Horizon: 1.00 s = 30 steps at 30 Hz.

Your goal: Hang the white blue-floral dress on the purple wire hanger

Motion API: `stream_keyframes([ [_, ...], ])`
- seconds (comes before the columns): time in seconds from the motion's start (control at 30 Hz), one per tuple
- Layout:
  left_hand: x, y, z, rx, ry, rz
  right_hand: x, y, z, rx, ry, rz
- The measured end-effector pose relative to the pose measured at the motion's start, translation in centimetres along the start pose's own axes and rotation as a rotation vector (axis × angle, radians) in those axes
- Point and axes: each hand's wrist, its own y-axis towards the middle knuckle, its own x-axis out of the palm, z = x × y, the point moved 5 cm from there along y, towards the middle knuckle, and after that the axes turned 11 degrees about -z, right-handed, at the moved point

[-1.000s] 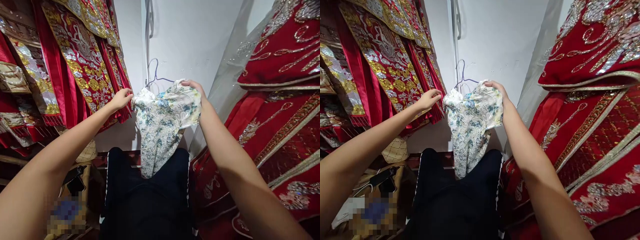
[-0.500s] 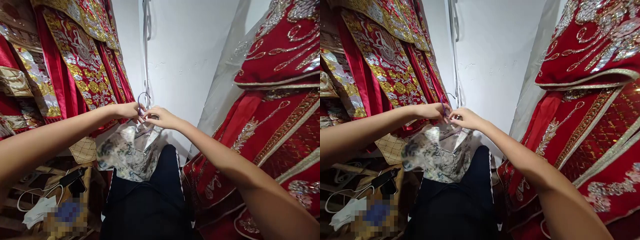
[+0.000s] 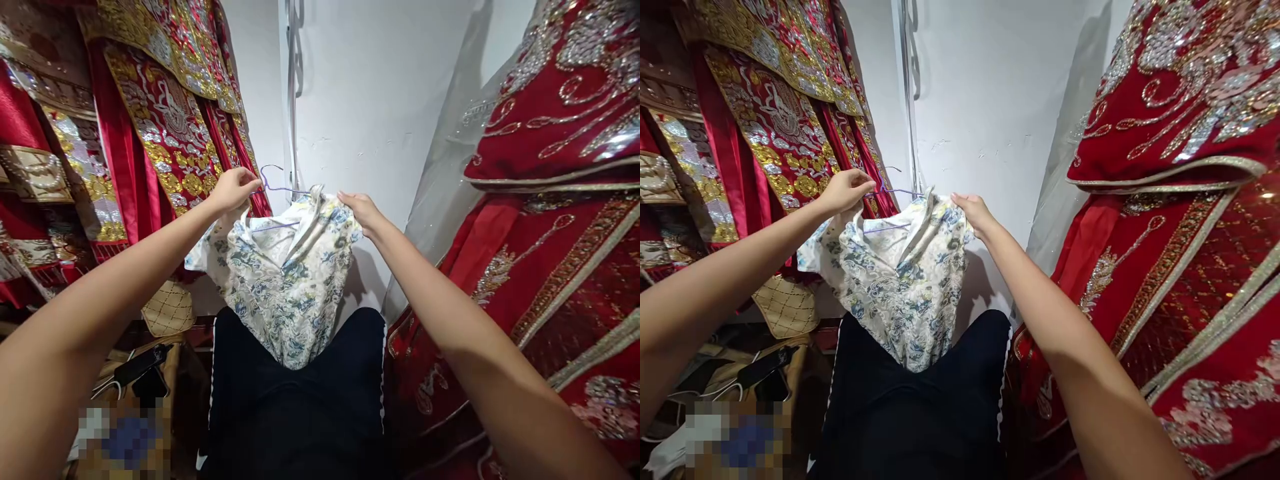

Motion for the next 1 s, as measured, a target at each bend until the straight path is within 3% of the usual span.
stream_keyframes([
  [0.13, -0.3, -0.1, 0.3, 0.001, 0.184, 0.078, -0.9, 2.2, 0.2, 0.011, 0.043, 0.182],
  [0.3, 1.1, -2.7, -0.4, -0.069, 0.447, -0.017, -2.7, 1.8, 1.0, -0.056, 0.022, 0.236],
  [0.47, 4.2, -3.8, -1.4, -0.172, 0.394, -0.178, -3.7, -1.8, 3.0, -0.017, -0.053, 0.162],
  [0.57, 6.9, -3.7, -1.6, -0.156, 0.375, -0.262, -3.8, -3.3, 4.1, -0.007, -0.076, 0.1],
  [0.67, 9.8, -3.8, -1.9, -0.155, 0.361, -0.31, -3.8, -3.5, 4.9, -0.008, -0.26, 0.095],
  [0.77, 11.5, -3.9, -2.1, -0.174, 0.335, -0.296, -4.2, -3.7, 5.0, -0.047, -0.515, 0.244],
  [0.87, 11.9, -3.9, -2.2, -0.16, 0.296, -0.276, -3.7, -4.6, 4.6, -0.197, -0.796, 0.461],
  [0.93, 11.8, -3.9, -2.2, -0.136, 0.265, -0.272, -1.9, -4.7, 5.3, -0.192, -0.966, 0.38],
  [1.0, 11.9, -3.9, -2.1, -0.111, 0.238, -0.276, 0.8, -4.3, 7.3, -0.076, -1.015, 0.08],
])
